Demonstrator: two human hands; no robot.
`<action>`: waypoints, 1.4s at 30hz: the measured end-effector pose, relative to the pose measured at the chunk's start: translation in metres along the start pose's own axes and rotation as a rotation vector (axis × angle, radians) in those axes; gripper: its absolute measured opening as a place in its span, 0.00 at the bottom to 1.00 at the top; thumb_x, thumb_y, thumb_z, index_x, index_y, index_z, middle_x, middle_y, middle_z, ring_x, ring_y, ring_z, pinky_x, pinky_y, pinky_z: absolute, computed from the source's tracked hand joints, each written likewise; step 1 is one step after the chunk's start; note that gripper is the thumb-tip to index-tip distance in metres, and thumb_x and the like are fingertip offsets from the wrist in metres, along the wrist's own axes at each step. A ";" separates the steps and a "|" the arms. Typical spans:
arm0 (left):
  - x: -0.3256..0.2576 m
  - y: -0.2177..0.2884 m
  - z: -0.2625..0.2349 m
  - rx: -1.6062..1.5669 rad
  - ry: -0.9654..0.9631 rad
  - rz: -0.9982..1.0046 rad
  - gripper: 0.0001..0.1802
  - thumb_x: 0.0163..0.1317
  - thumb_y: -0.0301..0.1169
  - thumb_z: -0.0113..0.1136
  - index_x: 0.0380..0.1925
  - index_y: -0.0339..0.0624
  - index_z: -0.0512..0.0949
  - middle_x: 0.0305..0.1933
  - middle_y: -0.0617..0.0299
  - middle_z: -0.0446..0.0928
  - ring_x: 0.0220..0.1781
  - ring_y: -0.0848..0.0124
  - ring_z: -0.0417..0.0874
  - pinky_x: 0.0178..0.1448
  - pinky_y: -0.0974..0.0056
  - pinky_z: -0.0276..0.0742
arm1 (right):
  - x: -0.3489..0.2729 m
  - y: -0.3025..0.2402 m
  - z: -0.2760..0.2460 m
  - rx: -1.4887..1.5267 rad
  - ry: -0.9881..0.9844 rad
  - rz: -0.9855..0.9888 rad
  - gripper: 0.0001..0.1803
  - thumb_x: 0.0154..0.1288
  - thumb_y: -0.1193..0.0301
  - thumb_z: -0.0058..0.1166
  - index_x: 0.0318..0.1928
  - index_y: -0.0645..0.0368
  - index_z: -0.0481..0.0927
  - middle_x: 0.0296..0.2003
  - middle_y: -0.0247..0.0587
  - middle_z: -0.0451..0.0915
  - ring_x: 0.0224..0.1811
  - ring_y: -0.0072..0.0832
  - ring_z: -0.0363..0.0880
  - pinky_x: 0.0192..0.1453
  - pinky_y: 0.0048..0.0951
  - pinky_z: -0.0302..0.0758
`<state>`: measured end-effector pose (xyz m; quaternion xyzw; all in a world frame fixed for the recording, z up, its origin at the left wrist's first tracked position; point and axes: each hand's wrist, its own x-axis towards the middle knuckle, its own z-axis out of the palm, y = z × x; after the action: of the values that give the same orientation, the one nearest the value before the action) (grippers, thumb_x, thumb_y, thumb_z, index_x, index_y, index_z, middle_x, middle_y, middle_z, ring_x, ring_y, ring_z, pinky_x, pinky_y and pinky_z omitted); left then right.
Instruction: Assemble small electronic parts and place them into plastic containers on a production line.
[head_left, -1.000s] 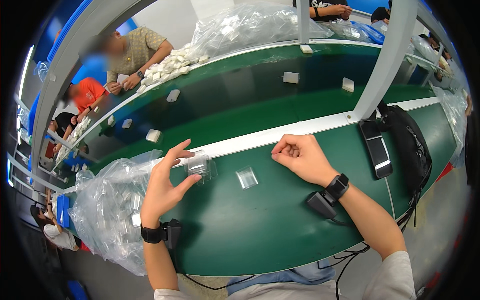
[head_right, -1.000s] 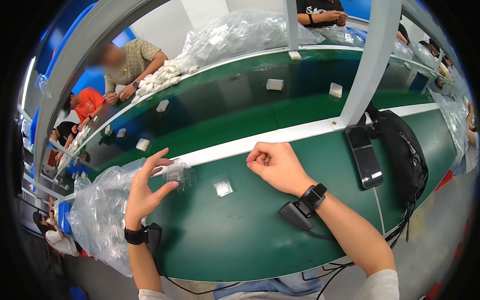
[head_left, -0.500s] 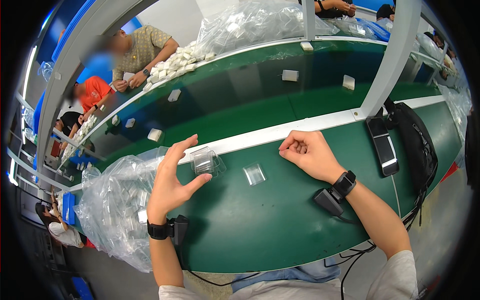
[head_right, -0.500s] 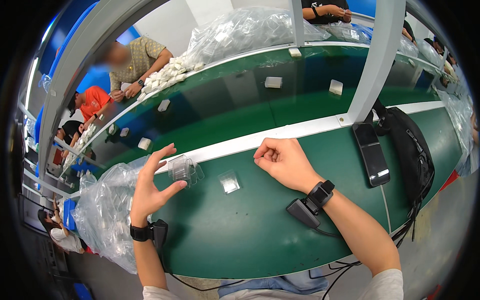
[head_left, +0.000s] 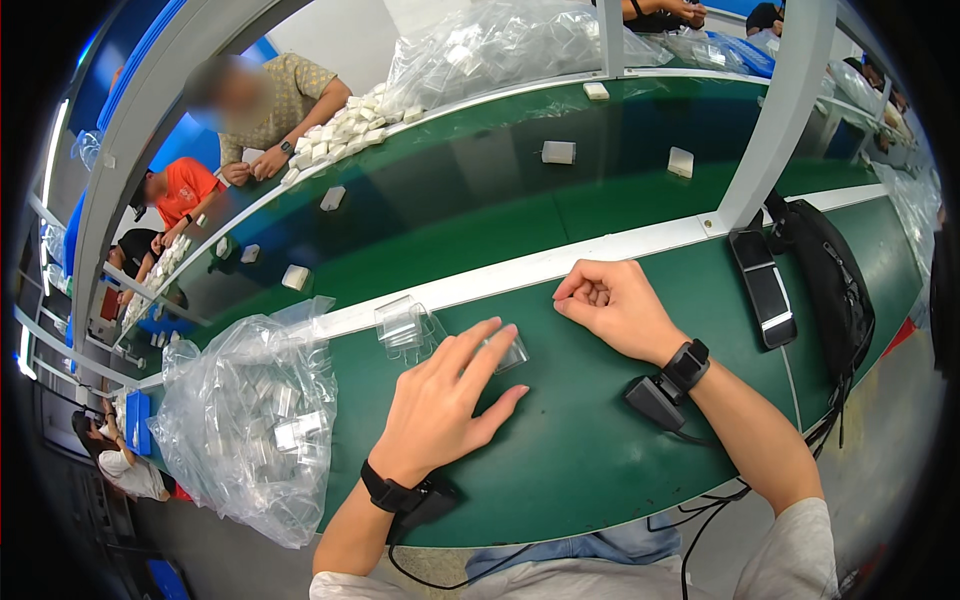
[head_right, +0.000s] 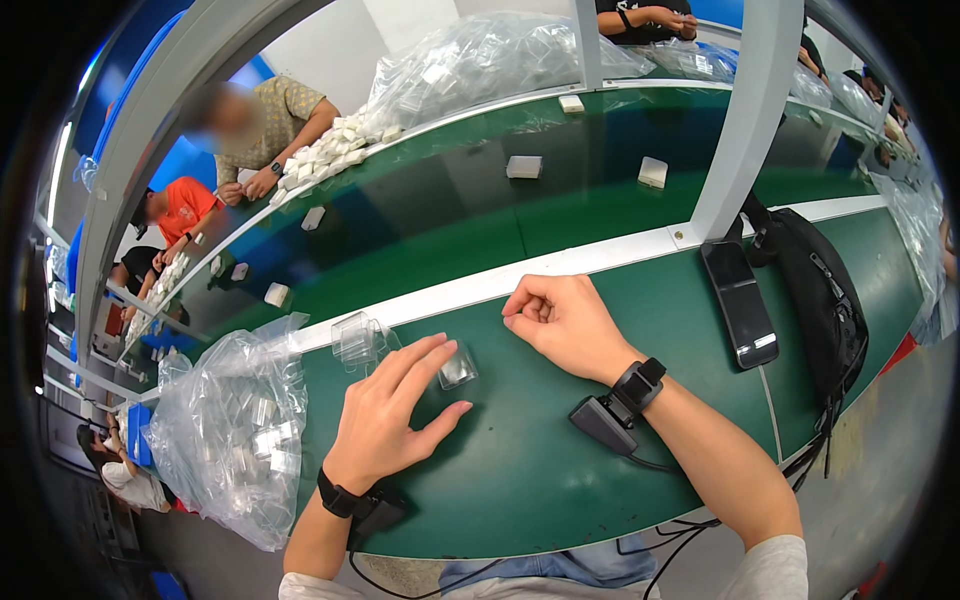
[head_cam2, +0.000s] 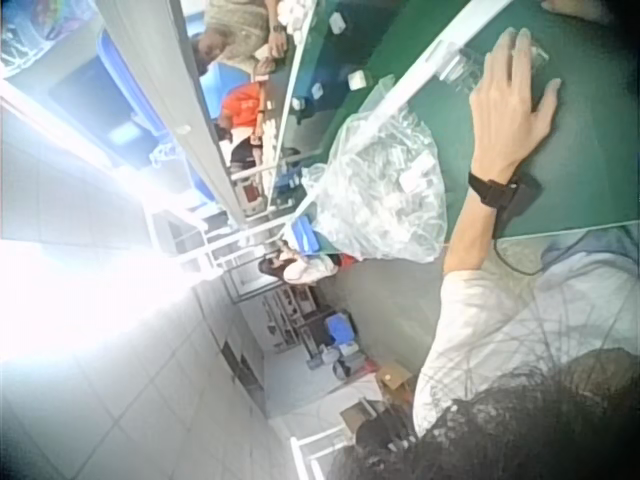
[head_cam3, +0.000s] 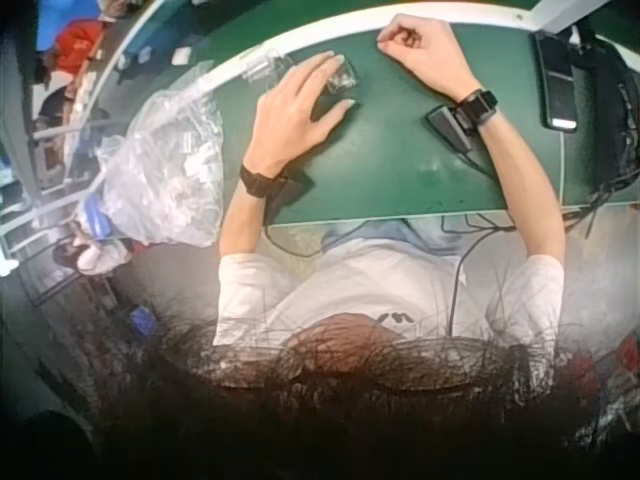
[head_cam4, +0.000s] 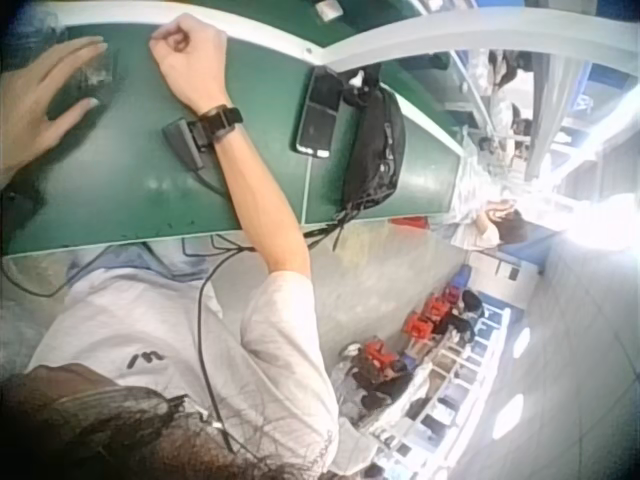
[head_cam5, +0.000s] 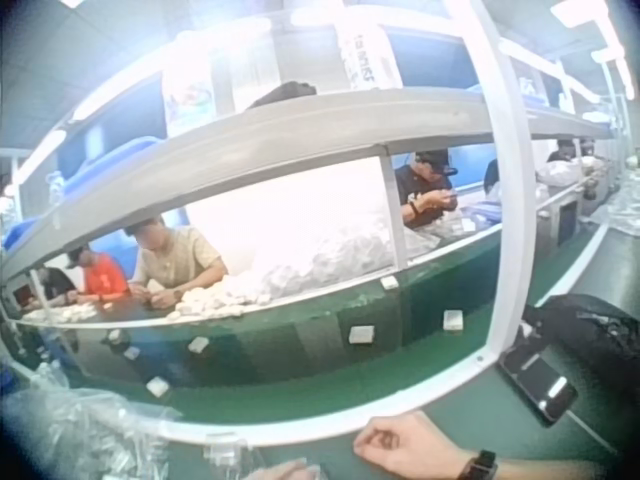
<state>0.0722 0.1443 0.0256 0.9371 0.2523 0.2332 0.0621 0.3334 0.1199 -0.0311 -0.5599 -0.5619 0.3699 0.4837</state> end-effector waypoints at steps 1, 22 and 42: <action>-0.002 -0.002 0.000 0.005 -0.053 -0.049 0.33 0.62 0.37 0.77 0.67 0.44 0.79 0.61 0.56 0.85 0.48 0.60 0.90 0.41 0.58 0.88 | 0.000 0.000 0.000 0.000 0.001 -0.003 0.03 0.66 0.78 0.64 0.36 0.68 0.86 0.22 0.28 0.75 0.25 0.14 0.70 0.32 0.24 0.70; -0.009 -0.081 -0.048 -0.361 0.351 -0.225 0.23 0.52 0.27 0.75 0.51 0.36 0.88 0.52 0.54 0.88 0.54 0.62 0.81 0.61 0.58 0.77 | -0.001 0.002 -0.005 -0.004 -0.003 0.015 0.04 0.68 0.77 0.67 0.37 0.66 0.87 0.22 0.24 0.76 0.25 0.09 0.67 0.30 0.19 0.65; -0.007 -0.088 -0.039 -0.358 0.175 -0.255 0.34 0.54 0.32 0.74 0.64 0.38 0.81 0.61 0.52 0.84 0.66 0.60 0.82 0.72 0.55 0.73 | -0.001 0.005 -0.009 0.006 -0.011 0.012 0.04 0.68 0.77 0.67 0.37 0.66 0.87 0.22 0.23 0.76 0.25 0.09 0.66 0.30 0.19 0.65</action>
<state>0.0090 0.2169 0.0369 0.8480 0.3277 0.3448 0.2339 0.3432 0.1185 -0.0334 -0.5595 -0.5601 0.3776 0.4802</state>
